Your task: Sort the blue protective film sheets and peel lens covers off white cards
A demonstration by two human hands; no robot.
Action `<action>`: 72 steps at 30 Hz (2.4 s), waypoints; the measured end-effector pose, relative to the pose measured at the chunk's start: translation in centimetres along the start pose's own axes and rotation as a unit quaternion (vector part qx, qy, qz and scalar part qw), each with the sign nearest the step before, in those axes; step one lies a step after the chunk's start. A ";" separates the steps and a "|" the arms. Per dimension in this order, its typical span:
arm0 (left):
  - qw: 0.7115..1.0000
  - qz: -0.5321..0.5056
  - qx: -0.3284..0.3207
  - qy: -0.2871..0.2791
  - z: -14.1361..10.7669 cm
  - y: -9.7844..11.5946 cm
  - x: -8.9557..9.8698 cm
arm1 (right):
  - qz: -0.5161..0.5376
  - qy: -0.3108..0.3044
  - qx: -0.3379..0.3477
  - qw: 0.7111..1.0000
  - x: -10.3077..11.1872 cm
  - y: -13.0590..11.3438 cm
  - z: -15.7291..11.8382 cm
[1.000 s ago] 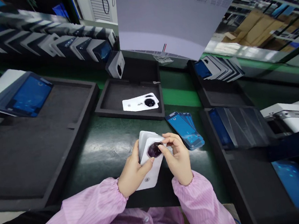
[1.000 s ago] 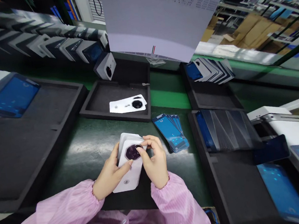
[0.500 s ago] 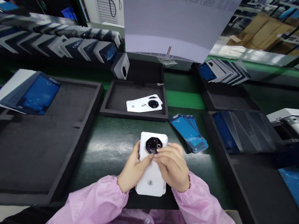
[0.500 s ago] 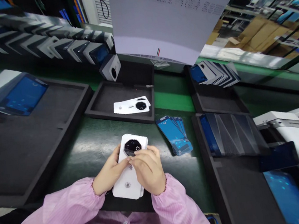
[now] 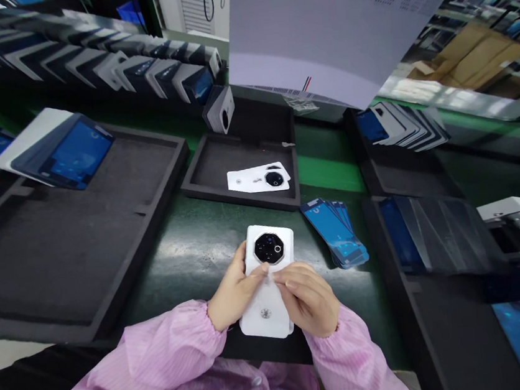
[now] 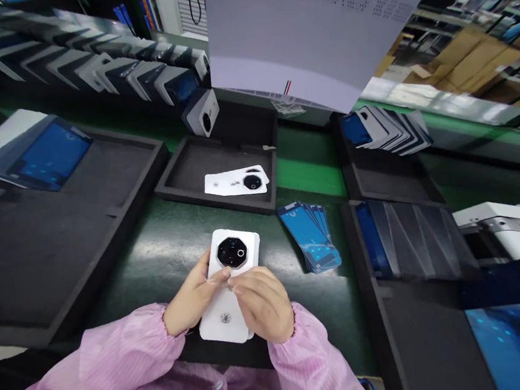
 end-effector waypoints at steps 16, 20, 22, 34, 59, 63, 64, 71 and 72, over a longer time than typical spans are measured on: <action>0.998 -0.037 0.043 -0.013 -0.1 -0.2 0.2 | -0.011 -0.002 -0.018 1.000 -0.1 0.0 0.4; 0.998 -0.030 0.046 -0.015 -0.2 0.0 0.1 | -0.009 0.000 -0.018 1.000 -0.2 0.0 0.3; 0.998 -0.028 0.045 -0.015 -0.2 0.1 0.1 | -0.006 0.000 -0.019 1.000 -0.2 0.0 0.3; 0.999 -0.016 0.032 -0.014 -0.2 0.0 0.2 | -0.003 -0.002 -0.020 1.000 -0.2 -0.1 0.3; 0.997 -0.025 0.068 0.001 -0.3 0.2 0.0 | -0.042 -0.007 -0.037 0.998 0.0 0.0 0.2; 0.998 -0.017 0.063 0.003 -0.3 0.2 0.0 | -0.042 -0.011 -0.034 0.998 0.0 0.0 0.3; 0.998 -0.016 0.062 0.003 -0.3 0.1 0.0 | -0.040 -0.011 -0.032 0.999 0.0 0.0 0.3; 0.995 -0.035 0.091 -0.005 -0.5 0.3 -0.2 | -0.118 0.004 -0.073 0.990 0.3 0.2 0.4; 0.994 -0.040 0.098 -0.007 -0.5 0.4 -0.3 | -0.159 0.004 -0.115 0.981 0.4 0.5 0.5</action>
Point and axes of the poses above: each hand's wrist, its own z-axis towards the middle knuckle, its own x-axis out of the back of the hand, y = z × x, the point moved 2 cm from there along z, towards the middle knuckle, and after that the axes turned 13 degrees about y, right-handed, at the moved point
